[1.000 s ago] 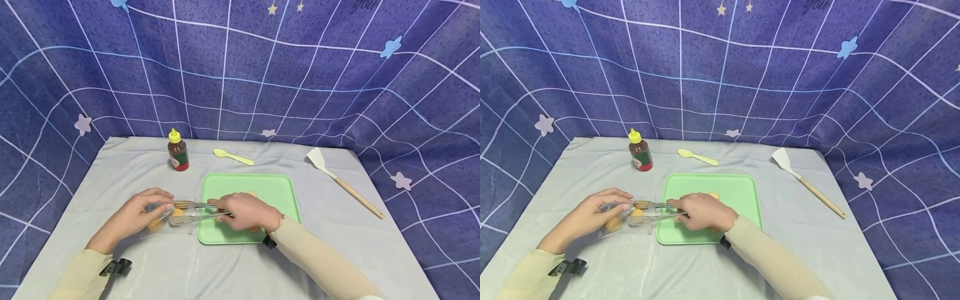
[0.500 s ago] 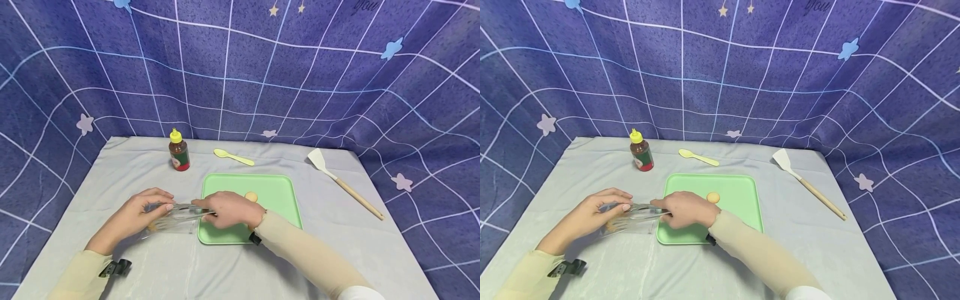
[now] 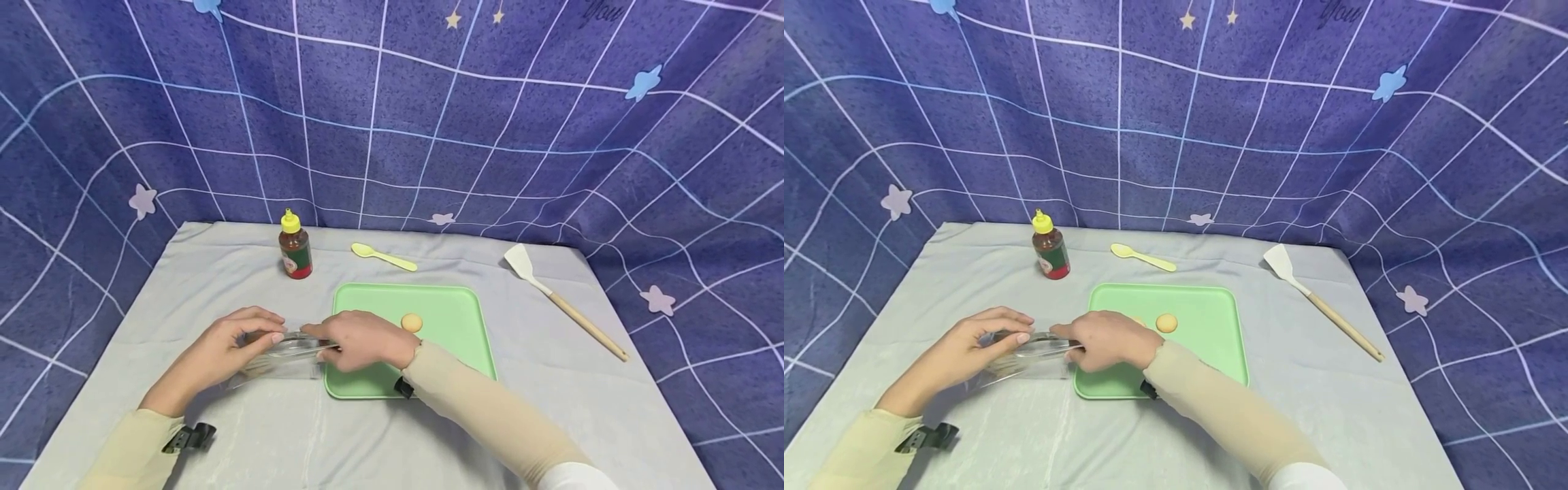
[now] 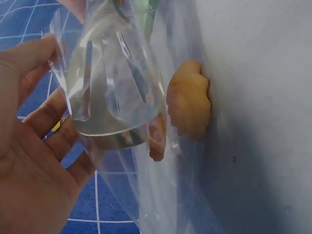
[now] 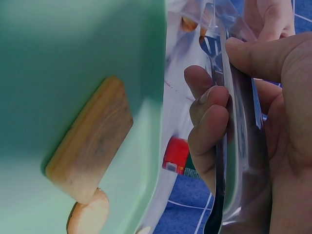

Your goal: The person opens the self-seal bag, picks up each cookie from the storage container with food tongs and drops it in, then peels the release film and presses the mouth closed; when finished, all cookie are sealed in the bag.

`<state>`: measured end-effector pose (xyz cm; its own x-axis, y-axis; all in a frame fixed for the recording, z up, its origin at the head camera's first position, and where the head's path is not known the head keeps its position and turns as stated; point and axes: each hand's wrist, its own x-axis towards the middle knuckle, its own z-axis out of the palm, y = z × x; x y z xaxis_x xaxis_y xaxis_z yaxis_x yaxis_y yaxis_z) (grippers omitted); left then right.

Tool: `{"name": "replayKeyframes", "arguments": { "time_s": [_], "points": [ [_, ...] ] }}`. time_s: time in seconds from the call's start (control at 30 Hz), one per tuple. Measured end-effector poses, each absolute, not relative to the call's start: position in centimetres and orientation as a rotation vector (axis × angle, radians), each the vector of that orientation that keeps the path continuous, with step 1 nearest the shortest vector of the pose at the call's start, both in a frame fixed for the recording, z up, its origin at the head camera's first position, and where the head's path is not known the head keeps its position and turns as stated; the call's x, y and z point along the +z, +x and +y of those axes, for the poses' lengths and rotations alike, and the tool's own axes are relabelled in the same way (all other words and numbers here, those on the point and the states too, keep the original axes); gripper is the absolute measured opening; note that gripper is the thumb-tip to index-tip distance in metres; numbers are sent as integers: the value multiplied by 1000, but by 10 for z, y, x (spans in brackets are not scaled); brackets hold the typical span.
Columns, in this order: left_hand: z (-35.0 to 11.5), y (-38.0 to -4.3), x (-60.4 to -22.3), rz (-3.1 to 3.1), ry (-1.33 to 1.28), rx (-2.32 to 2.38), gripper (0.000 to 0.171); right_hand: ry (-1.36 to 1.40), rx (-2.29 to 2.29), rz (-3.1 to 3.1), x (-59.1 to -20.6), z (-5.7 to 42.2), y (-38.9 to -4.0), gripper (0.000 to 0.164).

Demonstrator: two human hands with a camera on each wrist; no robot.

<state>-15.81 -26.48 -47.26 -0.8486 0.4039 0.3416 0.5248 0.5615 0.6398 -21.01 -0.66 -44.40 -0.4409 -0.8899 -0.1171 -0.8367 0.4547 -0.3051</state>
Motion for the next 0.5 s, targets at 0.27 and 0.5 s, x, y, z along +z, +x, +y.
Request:
{"name": "replayKeyframes", "arguments": {
  "time_s": [0.27,0.5],
  "points": [
    [-266,-157,-471,-2629,-794,-1163,15,-1477,-315,2433,-447,-15,-212,50],
    [-267,-157,-468,-2622,-785,-1163,15,-1510,-319,2426,-448,-22,-212,41]
  ]
}}
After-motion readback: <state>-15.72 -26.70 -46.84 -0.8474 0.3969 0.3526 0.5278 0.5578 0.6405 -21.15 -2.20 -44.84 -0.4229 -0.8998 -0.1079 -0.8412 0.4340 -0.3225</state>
